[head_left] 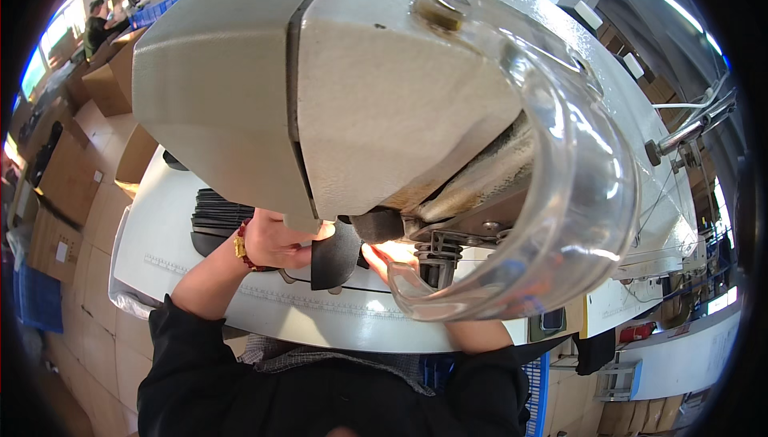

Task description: The person places a smartphone on the table and stitches shoe components together using a sewing machine.

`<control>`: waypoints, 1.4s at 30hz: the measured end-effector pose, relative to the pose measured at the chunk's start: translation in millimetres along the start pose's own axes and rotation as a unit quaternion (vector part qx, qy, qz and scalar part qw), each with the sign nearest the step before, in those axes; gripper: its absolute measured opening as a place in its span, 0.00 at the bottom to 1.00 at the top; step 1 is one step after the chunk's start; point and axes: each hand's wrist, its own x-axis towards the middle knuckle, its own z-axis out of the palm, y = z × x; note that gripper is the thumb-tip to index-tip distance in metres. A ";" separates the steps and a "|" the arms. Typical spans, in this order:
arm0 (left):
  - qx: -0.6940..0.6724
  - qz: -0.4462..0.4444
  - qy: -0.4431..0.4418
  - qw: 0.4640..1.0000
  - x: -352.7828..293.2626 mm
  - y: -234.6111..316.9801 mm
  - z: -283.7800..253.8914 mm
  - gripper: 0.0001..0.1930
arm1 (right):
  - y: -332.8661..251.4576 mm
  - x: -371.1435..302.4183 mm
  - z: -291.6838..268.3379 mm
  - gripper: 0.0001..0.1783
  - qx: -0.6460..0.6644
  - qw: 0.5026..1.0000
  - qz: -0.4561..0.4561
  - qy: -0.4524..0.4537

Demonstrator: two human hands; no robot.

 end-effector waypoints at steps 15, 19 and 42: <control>0.025 -0.059 -0.037 0.997 -13.2 -8.6 6.5 0.11 | 12.0 -8.9 12.7 0.17 0.171 0.976 0.051 0.125; -0.064 -0.123 -0.018 0.990 -14.0 -6.9 5.6 0.12 | 15.1 -9.1 34.3 0.17 0.178 0.968 0.048 0.171; 0.050 0.059 -0.125 0.989 -2.2 37.9 -15.3 0.17 | -24.7 -9.0 18.9 0.28 -0.072 0.990 0.084 -0.082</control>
